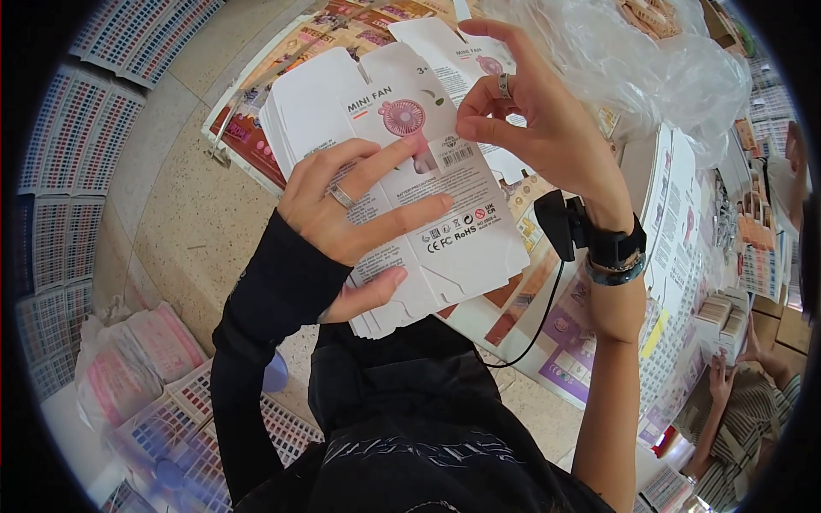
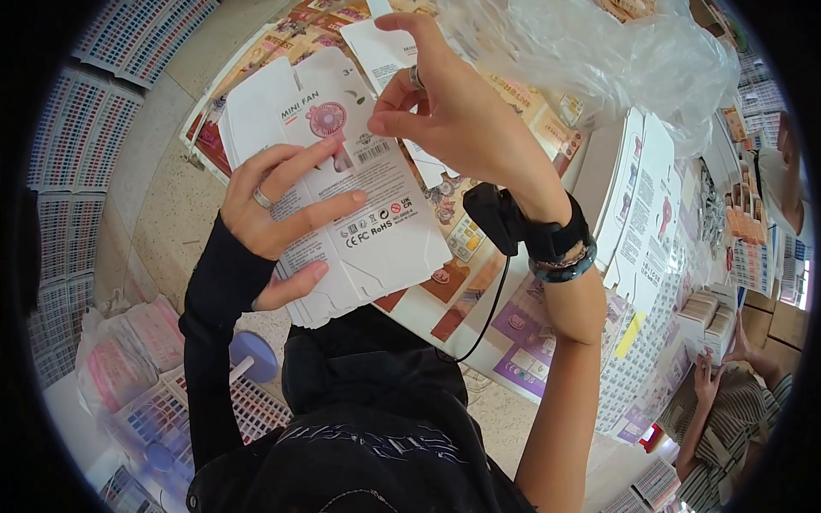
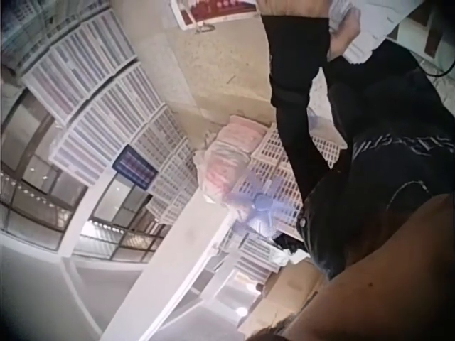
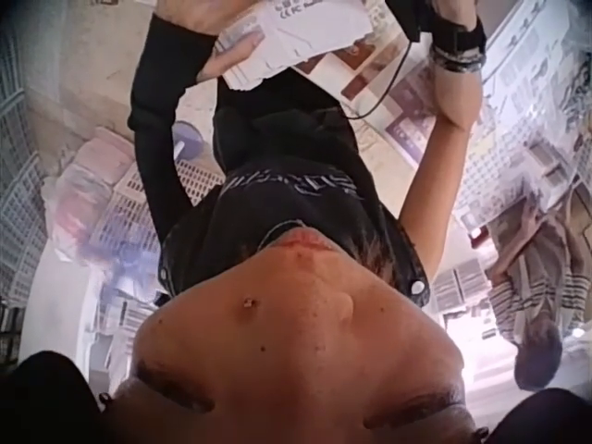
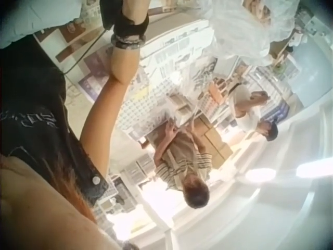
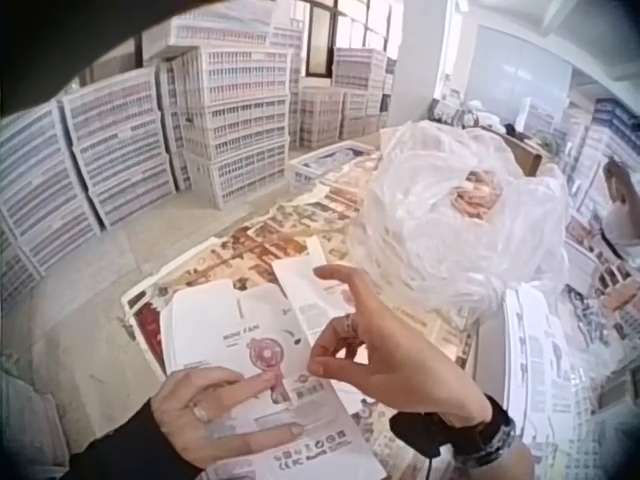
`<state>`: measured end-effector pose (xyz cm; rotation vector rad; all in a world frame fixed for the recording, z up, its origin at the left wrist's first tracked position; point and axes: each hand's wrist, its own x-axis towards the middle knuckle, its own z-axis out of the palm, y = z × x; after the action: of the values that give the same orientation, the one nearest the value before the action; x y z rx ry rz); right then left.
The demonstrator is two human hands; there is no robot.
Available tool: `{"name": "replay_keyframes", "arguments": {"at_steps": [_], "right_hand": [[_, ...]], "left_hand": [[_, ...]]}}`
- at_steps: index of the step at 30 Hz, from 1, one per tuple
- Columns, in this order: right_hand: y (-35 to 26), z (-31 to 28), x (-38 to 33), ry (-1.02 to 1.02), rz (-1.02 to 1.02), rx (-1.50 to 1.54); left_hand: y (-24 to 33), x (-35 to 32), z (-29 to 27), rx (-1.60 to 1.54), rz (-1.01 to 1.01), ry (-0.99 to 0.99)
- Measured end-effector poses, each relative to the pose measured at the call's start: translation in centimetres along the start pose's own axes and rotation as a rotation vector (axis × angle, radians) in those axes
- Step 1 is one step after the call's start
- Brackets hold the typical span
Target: Labeling and organizing boxes for portable mini fans in a factory setting.
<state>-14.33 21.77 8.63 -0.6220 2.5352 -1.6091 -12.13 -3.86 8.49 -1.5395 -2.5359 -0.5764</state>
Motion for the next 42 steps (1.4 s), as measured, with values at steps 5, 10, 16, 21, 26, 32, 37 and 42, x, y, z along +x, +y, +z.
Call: {"name": "replay_keyframes", "arguments": {"at_steps": [5, 10, 16, 21, 26, 32, 37, 42], "right_hand": [[-0.2, 0.1, -0.2, 0.030, 0.027, 0.017], [-0.5, 0.4, -0.2, 0.042, 0.053, 0.026], [-0.3, 0.3, -0.2, 0.039, 0.033, 0.016], [-0.3, 0.3, -0.2, 0.038, 0.039, 0.004], [-0.4, 0.3, -0.2, 0.061, 0.068, -0.025], [-1.0, 0.4, -0.2, 0.072, 0.084, -0.051], [-0.7, 0.9, 0.0, 0.295, -0.097, -0.327], [1.5, 0.8, 0.3, 0.525, -0.199, -0.566]], "left_hand": [[0.3, 0.4, -0.1, -0.015, -0.029, -0.010], [0.1, 0.3, 0.1, -0.022, -0.038, -0.011], [-0.2, 0.4, 0.2, -0.006, -0.018, 0.021], [-0.1, 0.6, 0.2, 0.008, -0.020, 0.014], [0.1, 0.7, -0.1, 0.014, -0.020, -0.004], [0.3, 0.8, -0.1, -0.021, -0.056, -0.018], [0.5, 0.7, 0.3, 0.018, -0.045, 0.022], [0.7, 0.1, 0.5, 0.024, -0.052, 0.027]]}}
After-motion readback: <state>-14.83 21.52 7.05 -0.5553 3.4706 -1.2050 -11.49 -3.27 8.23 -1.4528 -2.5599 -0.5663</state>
